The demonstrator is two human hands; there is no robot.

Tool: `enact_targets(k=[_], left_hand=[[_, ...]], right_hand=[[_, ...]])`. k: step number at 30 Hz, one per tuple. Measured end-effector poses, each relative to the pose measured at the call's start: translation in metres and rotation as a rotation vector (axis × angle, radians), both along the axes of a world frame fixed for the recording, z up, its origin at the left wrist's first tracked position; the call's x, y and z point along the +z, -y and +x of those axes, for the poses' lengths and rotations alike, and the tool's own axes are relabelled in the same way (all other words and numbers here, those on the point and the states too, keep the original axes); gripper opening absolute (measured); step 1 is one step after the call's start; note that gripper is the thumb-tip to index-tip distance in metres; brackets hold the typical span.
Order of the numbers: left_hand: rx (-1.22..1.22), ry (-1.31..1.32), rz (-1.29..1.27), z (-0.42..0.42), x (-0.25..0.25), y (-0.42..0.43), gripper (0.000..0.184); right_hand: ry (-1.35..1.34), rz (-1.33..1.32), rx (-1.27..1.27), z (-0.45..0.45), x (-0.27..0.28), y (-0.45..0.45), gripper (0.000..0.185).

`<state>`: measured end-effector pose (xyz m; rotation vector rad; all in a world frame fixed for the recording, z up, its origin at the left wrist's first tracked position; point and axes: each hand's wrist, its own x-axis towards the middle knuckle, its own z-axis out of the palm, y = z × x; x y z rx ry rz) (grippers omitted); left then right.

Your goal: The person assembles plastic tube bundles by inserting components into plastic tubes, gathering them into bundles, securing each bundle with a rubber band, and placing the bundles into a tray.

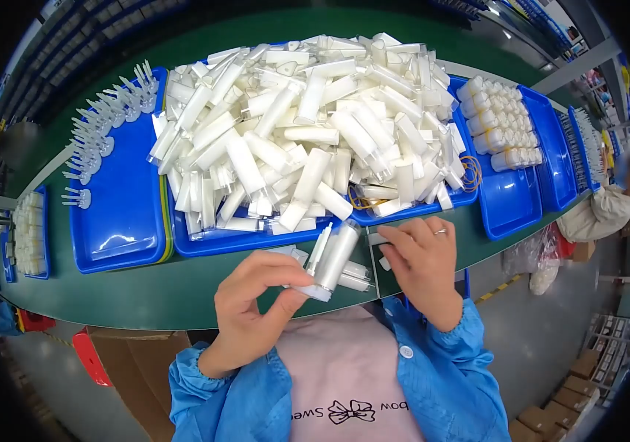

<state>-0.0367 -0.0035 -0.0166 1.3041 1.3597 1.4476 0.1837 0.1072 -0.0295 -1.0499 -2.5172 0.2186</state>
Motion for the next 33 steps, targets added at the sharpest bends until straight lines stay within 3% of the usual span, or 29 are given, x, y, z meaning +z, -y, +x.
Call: enact_targets(k=[4, 8, 10, 11, 12, 15, 18, 22, 24, 27, 30, 33], left_hand=[[0.025, -0.031, 0.007, -0.001, 0.000, 0.001, 0.014], [0.016, -0.076, -0.002, -0.001, 0.003, 0.002, 0.012], [0.008, -0.109, 0.014, 0.000, 0.006, 0.002, 0.012], [-0.032, -0.177, 0.039, 0.001, 0.009, 0.002, 0.017], [-0.072, -0.245, 0.065, 0.002, 0.010, 0.001, 0.023], [-0.143, -0.256, 0.167, 0.010, 0.009, 0.001, 0.027], [-0.184, -0.361, 0.297, 0.013, 0.008, -0.003, 0.028], [-0.179, -0.359, 0.329, 0.019, 0.010, -0.005, 0.026], [-0.209, -0.345, 0.317, 0.019, 0.010, -0.005, 0.038], [-0.220, -0.344, 0.331, 0.020, 0.009, -0.006, 0.037], [-0.201, -0.370, 0.369, 0.021, 0.007, -0.006, 0.024], [-0.215, -0.387, 0.354, 0.023, 0.009, -0.004, 0.029]], right_hand=[[0.124, 0.047, -0.034, -0.007, -0.017, 0.004, 0.028], [0.029, 0.009, -0.007, -0.001, -0.002, 0.004, 0.026], [-0.461, -0.435, -0.166, 0.008, 0.003, 0.005, 0.023], [-0.682, -0.527, -0.151, 0.012, 0.000, 0.002, 0.020], [-0.682, -0.527, -0.153, 0.014, 0.004, -0.001, 0.020], [-1.253, -0.834, -0.109, 0.017, 0.012, -0.009, 0.026], [-1.297, -0.970, -0.074, 0.009, 0.015, -0.008, 0.028], [-1.224, -0.961, -0.060, -0.004, 0.013, -0.004, 0.033], [-1.220, -0.978, -0.013, -0.004, 0.010, -0.004, 0.035], [-1.182, -1.025, 0.010, -0.005, 0.012, -0.002, 0.035], [-1.140, -1.044, 0.044, -0.003, 0.014, -0.003, 0.029], [-1.046, -1.015, 0.101, 0.001, 0.018, -0.004, 0.024]])
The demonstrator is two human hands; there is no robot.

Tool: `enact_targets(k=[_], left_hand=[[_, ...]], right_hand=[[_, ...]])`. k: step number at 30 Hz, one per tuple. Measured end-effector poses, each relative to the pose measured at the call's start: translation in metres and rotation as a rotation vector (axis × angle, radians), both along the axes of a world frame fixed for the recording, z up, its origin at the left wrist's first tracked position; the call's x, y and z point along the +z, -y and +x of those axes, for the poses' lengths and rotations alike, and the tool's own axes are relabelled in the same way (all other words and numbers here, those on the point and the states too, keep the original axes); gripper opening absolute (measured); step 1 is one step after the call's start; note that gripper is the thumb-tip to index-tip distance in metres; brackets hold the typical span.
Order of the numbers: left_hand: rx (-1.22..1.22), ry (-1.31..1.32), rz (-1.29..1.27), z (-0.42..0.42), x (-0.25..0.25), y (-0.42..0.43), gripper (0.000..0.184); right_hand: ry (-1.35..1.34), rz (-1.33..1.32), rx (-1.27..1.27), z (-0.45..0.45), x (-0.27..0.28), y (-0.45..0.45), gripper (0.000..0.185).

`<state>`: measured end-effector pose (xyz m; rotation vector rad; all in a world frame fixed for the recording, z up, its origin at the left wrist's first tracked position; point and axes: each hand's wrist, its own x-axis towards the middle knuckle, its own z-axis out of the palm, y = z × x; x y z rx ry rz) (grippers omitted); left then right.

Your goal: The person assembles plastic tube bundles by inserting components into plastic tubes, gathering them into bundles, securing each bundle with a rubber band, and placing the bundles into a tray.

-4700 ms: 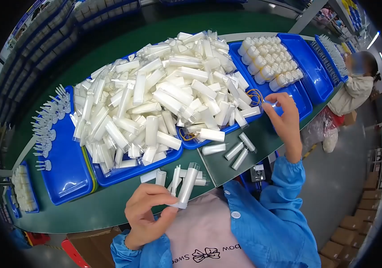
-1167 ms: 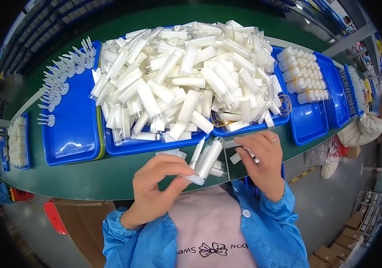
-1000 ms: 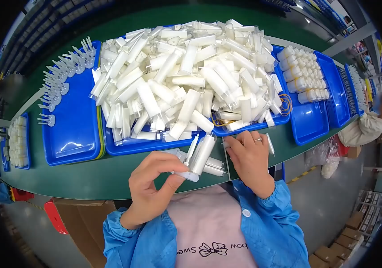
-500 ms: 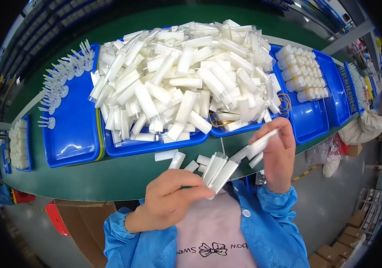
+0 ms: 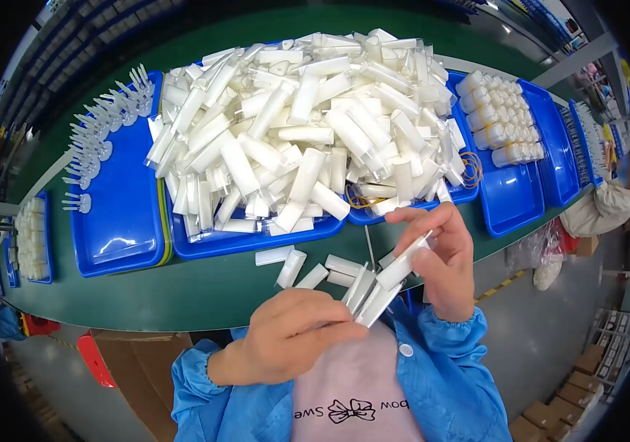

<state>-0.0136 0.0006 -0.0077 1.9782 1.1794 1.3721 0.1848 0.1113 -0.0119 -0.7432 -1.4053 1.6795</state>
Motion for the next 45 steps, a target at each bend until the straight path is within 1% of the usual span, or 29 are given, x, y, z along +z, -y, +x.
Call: enact_targets(k=[3, 5, 8, 10, 12, 13, 14, 15, 16, 18, 22, 24, 25, 27, 28, 29, 31, 35, 37, 38, 40, 41, 43, 45], left_hand=[[-0.005, -0.022, 0.031, 0.001, 0.002, 0.001, 0.025], [-0.008, -0.019, 0.046, 0.001, 0.002, 0.002, 0.024], [-0.027, -0.026, 0.059, 0.000, 0.003, 0.002, 0.022], [-0.043, -0.036, 0.055, 0.000, 0.003, 0.002, 0.021], [-0.038, -0.056, 0.106, 0.000, 0.002, 0.001, 0.021], [-0.037, -0.054, 0.103, 0.001, 0.002, 0.002, 0.021], [-0.043, -0.041, 0.098, 0.002, 0.001, 0.003, 0.025], [-0.049, -0.029, 0.095, 0.002, 0.001, 0.004, 0.029], [-0.047, -0.027, 0.097, 0.002, 0.004, 0.003, 0.029], [0.072, 0.071, -0.036, 0.004, 0.012, 0.003, 0.030], [0.115, 0.042, -0.043, -0.001, -0.004, 0.002, 0.028], [0.082, 0.062, -0.217, -0.004, -0.006, 0.004, 0.025], [0.085, 0.062, -0.217, -0.007, -0.008, 0.006, 0.025], [0.135, 0.071, -0.314, -0.013, -0.010, 0.009, 0.025], [0.135, 0.071, -0.313, -0.013, -0.011, 0.010, 0.025], [0.157, 0.105, -0.344, -0.013, -0.012, 0.012, 0.022], [0.179, 0.138, -0.376, -0.013, -0.014, 0.015, 0.018], [0.256, 0.065, -0.308, -0.015, -0.014, 0.019, 0.020], [0.268, 0.036, -0.269, -0.016, -0.013, 0.019, 0.022], [0.252, -0.006, -0.220, -0.016, -0.014, 0.018, 0.023], [0.230, -0.046, -0.171, -0.016, -0.013, 0.018, 0.024], [0.211, -0.073, -0.152, -0.014, -0.010, 0.018, 0.024], [0.191, -0.100, -0.133, -0.013, -0.007, 0.016, 0.025], [0.159, -0.145, -0.065, -0.013, -0.005, 0.015, 0.024]], right_hand=[[0.013, 0.031, -0.002, 0.002, 0.002, 0.001, 0.022], [-0.032, -0.056, 0.036, 0.004, 0.002, 0.002, 0.024], [-0.057, -0.081, 0.074, 0.006, 0.001, 0.002, 0.024], [-0.032, -0.072, 0.070, 0.006, 0.005, 0.005, 0.024], [-0.007, -0.065, 0.064, 0.006, 0.004, 0.009, 0.025], [0.020, -0.002, 0.149, 0.005, 0.002, 0.011, 0.025], [0.047, 0.062, 0.235, 0.004, 0.000, 0.013, 0.026], [0.049, 0.063, 0.236, 0.001, 0.001, 0.016, 0.026], [0.045, 0.068, 0.189, -0.003, 0.002, 0.022, 0.026], [0.025, 0.078, 0.121, -0.004, 0.001, 0.029, 0.026], [0.041, 0.086, 0.104, -0.004, 0.004, 0.027, 0.032], [0.248, 0.347, 0.172, -0.002, 0.007, 0.013, 0.039], [0.247, 0.348, 0.176, -0.001, 0.008, 0.009, 0.039], [0.603, 0.622, -0.056, -0.001, 0.009, 0.001, 0.044], [0.730, 0.803, -0.114, -0.003, -0.001, -0.006, 0.043], [0.731, 0.804, -0.116, -0.006, -0.007, -0.010, 0.043], [1.126, 1.086, -0.126, -0.012, -0.015, -0.015, 0.038], [1.144, 1.122, -0.140, -0.015, -0.022, -0.018, 0.033], [0.997, 1.092, -0.164, -0.008, -0.023, -0.021, 0.032], [0.998, 1.091, -0.165, -0.006, -0.024, -0.022, 0.032], [0.801, 0.941, -0.247, -0.002, -0.025, -0.022, 0.034], [0.804, 0.939, -0.250, 0.000, -0.023, -0.022, 0.034], [0.704, 0.744, -0.309, 0.002, -0.013, -0.021, 0.035], [0.707, 0.718, -0.296, 0.009, -0.008, -0.023, 0.034]])
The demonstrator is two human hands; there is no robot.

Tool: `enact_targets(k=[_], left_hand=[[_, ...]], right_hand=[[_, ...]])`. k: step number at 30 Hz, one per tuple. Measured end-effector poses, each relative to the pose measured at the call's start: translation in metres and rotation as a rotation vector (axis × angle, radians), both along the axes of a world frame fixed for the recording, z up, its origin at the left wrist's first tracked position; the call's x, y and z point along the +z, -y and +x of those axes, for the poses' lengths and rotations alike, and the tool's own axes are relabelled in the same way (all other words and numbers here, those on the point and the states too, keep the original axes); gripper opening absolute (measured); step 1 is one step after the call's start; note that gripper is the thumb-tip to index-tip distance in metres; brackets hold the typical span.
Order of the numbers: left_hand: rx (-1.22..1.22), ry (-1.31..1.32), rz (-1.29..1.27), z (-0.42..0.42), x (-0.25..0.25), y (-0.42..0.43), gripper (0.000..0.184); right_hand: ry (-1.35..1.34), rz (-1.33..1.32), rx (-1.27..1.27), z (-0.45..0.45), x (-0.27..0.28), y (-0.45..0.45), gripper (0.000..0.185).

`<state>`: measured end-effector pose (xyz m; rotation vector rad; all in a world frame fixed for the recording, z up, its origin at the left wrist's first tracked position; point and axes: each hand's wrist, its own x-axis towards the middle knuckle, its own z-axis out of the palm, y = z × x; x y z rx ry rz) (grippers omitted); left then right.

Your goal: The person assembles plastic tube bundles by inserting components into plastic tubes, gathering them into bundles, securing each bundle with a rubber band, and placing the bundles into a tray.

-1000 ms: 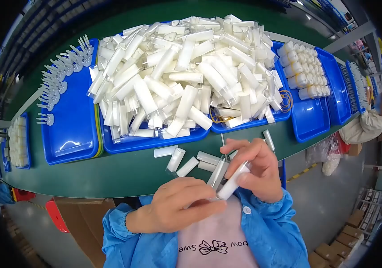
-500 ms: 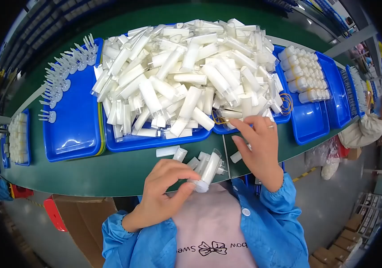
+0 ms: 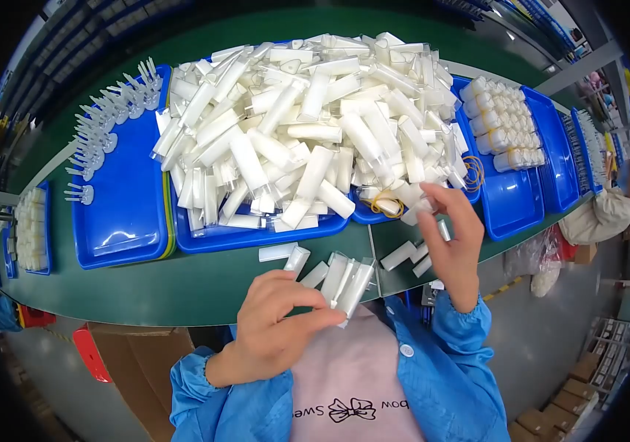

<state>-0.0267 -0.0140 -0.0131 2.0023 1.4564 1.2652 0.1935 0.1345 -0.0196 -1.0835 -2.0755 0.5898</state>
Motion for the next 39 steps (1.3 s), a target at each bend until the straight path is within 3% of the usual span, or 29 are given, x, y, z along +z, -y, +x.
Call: enact_targets(k=[2, 3, 4, 6, 10, 39], left_hand=[[-0.002, -0.009, 0.024, 0.002, 0.001, 0.000, 0.024], [-0.005, -0.017, 0.049, 0.002, 0.001, 0.001, 0.023], [-0.005, -0.018, 0.049, 0.003, 0.000, 0.002, 0.023], [-0.020, -0.054, 0.080, 0.006, -0.001, 0.003, 0.025], [-0.056, -0.096, 0.127, 0.011, 0.003, 0.001, 0.024], [-0.164, -0.245, 0.243, 0.018, 0.011, 0.003, 0.037]], right_hand=[[-0.120, -0.115, 0.044, 0.007, 0.001, -0.003, 0.033], [-0.282, -0.319, 0.020, 0.008, 0.004, 0.000, 0.030], [-0.283, -0.319, 0.021, 0.010, 0.006, 0.002, 0.030], [-0.624, -0.575, 0.107, 0.013, 0.011, 0.006, 0.026], [-0.774, -0.740, 0.134, -0.004, 0.011, 0.022, 0.026], [-0.710, -0.941, 0.343, -0.004, 0.007, 0.027, 0.019]])
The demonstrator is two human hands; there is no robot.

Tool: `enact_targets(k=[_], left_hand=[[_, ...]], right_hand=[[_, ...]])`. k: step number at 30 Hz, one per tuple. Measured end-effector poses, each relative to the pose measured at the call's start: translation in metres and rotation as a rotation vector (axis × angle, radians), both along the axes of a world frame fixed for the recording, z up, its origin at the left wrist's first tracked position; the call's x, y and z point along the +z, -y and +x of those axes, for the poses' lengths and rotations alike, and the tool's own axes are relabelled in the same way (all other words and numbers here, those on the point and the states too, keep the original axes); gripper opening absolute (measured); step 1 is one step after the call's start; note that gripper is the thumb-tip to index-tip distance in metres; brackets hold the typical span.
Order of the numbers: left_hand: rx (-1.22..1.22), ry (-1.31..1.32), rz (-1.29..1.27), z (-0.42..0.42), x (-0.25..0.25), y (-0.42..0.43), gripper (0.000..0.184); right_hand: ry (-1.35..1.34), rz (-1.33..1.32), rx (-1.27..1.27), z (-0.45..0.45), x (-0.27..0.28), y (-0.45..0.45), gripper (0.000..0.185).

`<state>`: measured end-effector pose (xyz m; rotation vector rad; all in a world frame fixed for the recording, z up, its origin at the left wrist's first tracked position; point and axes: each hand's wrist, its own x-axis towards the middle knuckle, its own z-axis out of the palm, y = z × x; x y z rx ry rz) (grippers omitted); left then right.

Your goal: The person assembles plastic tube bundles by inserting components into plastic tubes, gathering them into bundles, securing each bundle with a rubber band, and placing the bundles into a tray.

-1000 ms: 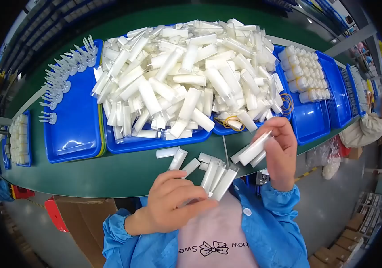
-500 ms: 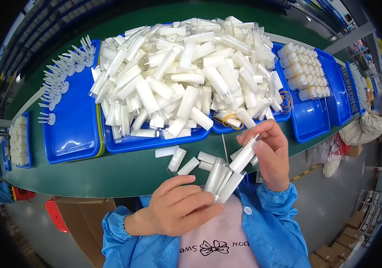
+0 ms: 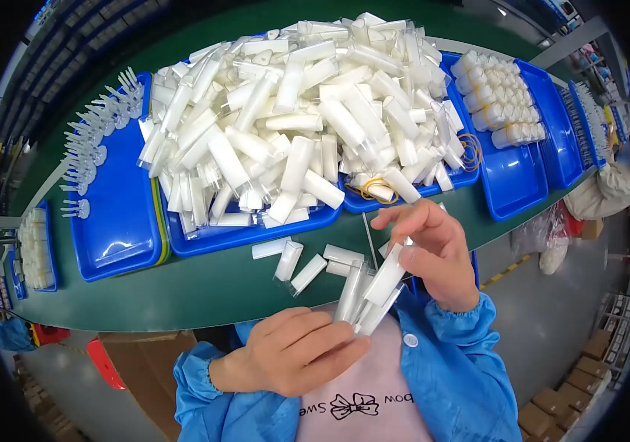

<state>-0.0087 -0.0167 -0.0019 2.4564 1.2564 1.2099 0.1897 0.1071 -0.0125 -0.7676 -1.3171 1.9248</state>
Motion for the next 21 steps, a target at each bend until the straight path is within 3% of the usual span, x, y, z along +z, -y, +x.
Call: enact_targets(k=[7, 9, 10, 12, 13, 15, 16, 19, 20, 21], left_hand=[[-0.024, 0.037, 0.036, 0.000, -0.007, 0.003, 0.026], [0.108, 0.378, -0.004, 0.003, -0.019, 0.006, 0.044], [0.107, 0.377, -0.004, 0.005, -0.016, 0.004, 0.044], [0.193, 0.583, -0.547, 0.007, -0.006, -0.003, 0.072], [0.193, 0.583, -0.545, 0.007, -0.010, -0.005, 0.072], [-0.249, 1.130, -1.302, 0.006, -0.026, -0.009, 0.088], [-0.247, 1.131, -1.296, 0.004, -0.029, -0.011, 0.088], [-0.553, 1.275, -1.577, 0.001, -0.028, -0.018, 0.083], [-0.488, 1.321, -1.543, 0.002, -0.020, -0.020, 0.081], [-0.490, 1.319, -1.542, 0.001, -0.019, -0.020, 0.081]], right_hand=[[0.013, 0.061, 0.050, -0.006, -0.002, 0.022, 0.020], [0.073, 0.202, 0.062, -0.005, -0.001, 0.024, 0.021], [0.071, 0.202, 0.060, -0.005, -0.002, 0.023, 0.021], [0.174, 0.400, 0.076, -0.003, -0.003, 0.022, 0.024], [0.173, 0.403, 0.077, -0.005, -0.001, 0.022, 0.024], [0.339, 0.738, 0.214, -0.009, 0.005, 0.022, 0.026], [0.324, 0.741, 0.283, -0.011, 0.009, 0.020, 0.027], [0.277, 0.638, 0.209, -0.008, 0.023, 0.006, 0.028], [0.312, 0.697, 0.054, -0.008, 0.022, 0.001, 0.025], [0.313, 0.699, 0.052, -0.007, 0.017, -0.009, 0.025]])
